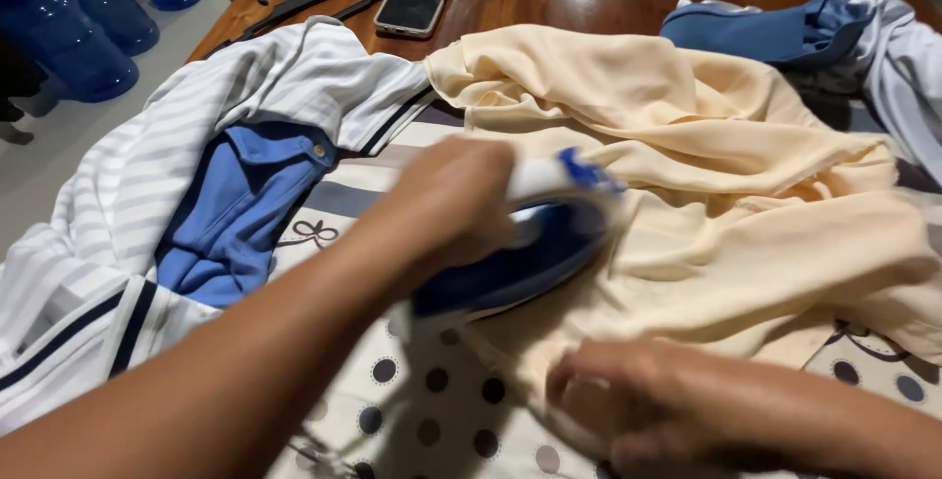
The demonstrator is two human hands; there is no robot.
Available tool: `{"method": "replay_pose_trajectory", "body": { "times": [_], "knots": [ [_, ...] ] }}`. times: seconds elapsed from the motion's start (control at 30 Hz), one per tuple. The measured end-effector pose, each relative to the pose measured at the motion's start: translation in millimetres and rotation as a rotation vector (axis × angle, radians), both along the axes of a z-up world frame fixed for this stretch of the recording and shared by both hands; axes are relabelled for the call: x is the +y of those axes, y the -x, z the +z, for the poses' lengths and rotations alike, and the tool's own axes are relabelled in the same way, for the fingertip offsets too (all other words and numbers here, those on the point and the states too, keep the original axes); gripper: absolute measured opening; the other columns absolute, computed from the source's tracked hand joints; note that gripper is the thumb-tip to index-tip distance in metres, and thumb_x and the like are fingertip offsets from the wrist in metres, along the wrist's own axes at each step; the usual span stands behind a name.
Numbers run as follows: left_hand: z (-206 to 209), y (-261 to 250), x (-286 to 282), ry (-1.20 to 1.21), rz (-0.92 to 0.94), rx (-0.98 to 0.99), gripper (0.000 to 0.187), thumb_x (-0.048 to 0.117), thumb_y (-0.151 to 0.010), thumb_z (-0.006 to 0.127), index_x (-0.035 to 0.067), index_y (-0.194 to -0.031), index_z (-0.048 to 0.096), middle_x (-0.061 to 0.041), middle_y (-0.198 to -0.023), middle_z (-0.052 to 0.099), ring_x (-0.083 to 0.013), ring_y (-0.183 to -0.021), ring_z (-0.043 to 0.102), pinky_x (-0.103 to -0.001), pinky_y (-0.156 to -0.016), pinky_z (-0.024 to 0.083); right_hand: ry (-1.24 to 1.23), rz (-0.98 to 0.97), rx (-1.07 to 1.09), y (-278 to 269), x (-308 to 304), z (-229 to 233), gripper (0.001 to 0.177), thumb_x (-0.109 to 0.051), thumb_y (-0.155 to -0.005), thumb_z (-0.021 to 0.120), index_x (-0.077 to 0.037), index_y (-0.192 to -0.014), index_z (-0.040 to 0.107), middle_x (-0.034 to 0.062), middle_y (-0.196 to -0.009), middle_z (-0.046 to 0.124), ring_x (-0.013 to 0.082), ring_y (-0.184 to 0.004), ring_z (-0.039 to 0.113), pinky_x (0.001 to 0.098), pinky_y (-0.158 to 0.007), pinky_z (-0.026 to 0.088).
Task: Ironing a light yellow button-up shirt on a dining table.
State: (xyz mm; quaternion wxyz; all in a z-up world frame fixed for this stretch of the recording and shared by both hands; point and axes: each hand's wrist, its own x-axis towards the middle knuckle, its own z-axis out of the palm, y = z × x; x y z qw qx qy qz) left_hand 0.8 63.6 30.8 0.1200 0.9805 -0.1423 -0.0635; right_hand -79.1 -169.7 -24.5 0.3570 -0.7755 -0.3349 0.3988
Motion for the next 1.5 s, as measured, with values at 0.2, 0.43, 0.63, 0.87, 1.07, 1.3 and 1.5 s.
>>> {"method": "replay_pose_trajectory", "body": {
  "times": [0.2, 0.43, 0.63, 0.87, 1.07, 1.3, 1.5],
  "knots": [
    [1, 1, -47, 0.178, -0.055, 0.001, 0.028, 0.018, -0.073, 0.075, 0.009, -0.099, 0.076, -0.020, -0.098, 0.073, -0.0380, -0.093, 0.072, -0.047, -0.079, 0.058, -0.265, 0.202, 0.241, 36, 20, 9, 0.033, -0.016, -0.100, 0.059, -0.002, -0.130, 0.061, 0.0101, -0.130, 0.068, 0.0202, -0.126, 0.065, 0.0345, -0.106, 0.049],
    [4, 85, 35, 0.069, 0.093, 0.176, 0.027, 0.023, -0.077, 0.074, 0.009, -0.099, 0.067, -0.021, -0.087, 0.074, -0.0388, -0.085, 0.073, -0.049, -0.076, 0.057, -0.114, -0.426, 0.121, -83, -92, -63, 0.060, -0.017, -0.080, 0.078, -0.012, -0.138, 0.065, 0.0056, -0.124, 0.075, 0.0209, -0.105, 0.078, 0.0345, -0.092, 0.061],
    [13, 107, 43, -0.054, 0.302, 0.115, 0.020, 0.014, -0.078, 0.069, 0.008, -0.097, 0.066, -0.021, -0.089, 0.073, -0.0428, -0.087, 0.071, -0.053, -0.078, 0.055, 0.932, -0.862, -1.270, -133, -144, -16, 0.074, -0.056, -0.079, 0.087, -0.009, -0.132, 0.068, 0.0240, -0.114, 0.068, 0.0360, -0.105, 0.064, 0.0429, -0.078, 0.056],
    [-11, 33, -27, 0.222, 0.102, -0.048, 0.023, 0.012, -0.076, 0.068, 0.008, -0.098, 0.074, -0.023, -0.095, 0.073, -0.0411, -0.091, 0.072, -0.051, -0.080, 0.056, 0.563, -1.006, -0.824, -216, -258, -50, 0.048, -0.016, -0.078, 0.085, -0.005, -0.123, 0.071, 0.0208, -0.086, 0.077, 0.0292, -0.075, 0.077, 0.0418, -0.075, 0.058],
    [-15, -8, -100, 0.253, -0.055, -0.057, 0.024, 0.013, -0.075, 0.068, 0.006, -0.096, 0.078, -0.022, -0.100, 0.074, -0.0398, -0.096, 0.072, -0.049, -0.083, 0.057, 0.382, -1.040, -1.081, -213, -244, -8, 0.038, -0.003, -0.080, 0.077, -0.003, -0.118, 0.074, 0.0152, -0.094, 0.076, 0.0228, -0.079, 0.074, 0.0376, -0.065, 0.060],
    [-21, 21, -48, 0.248, 0.005, -0.006, 0.025, 0.015, -0.073, 0.072, 0.009, -0.097, 0.075, -0.021, -0.100, 0.074, -0.0382, -0.096, 0.072, -0.047, -0.085, 0.056, 0.685, -1.018, -0.869, -170, -182, -3, 0.031, -0.024, -0.091, 0.080, -0.008, -0.116, 0.078, 0.0145, -0.095, 0.081, 0.0263, -0.077, 0.078, 0.0391, -0.072, 0.061],
    [19, 63, 45, -0.004, 0.418, 0.165, 0.030, 0.014, -0.078, 0.074, 0.008, -0.106, 0.068, -0.022, -0.098, 0.075, -0.0381, -0.089, 0.077, -0.049, -0.082, 0.061, 0.851, -0.991, -0.779, -132, -159, -18, 0.066, -0.035, -0.073, 0.094, -0.011, -0.130, 0.069, 0.0171, -0.103, 0.073, 0.0275, -0.080, 0.074, 0.0389, -0.070, 0.061]
  ]
}}
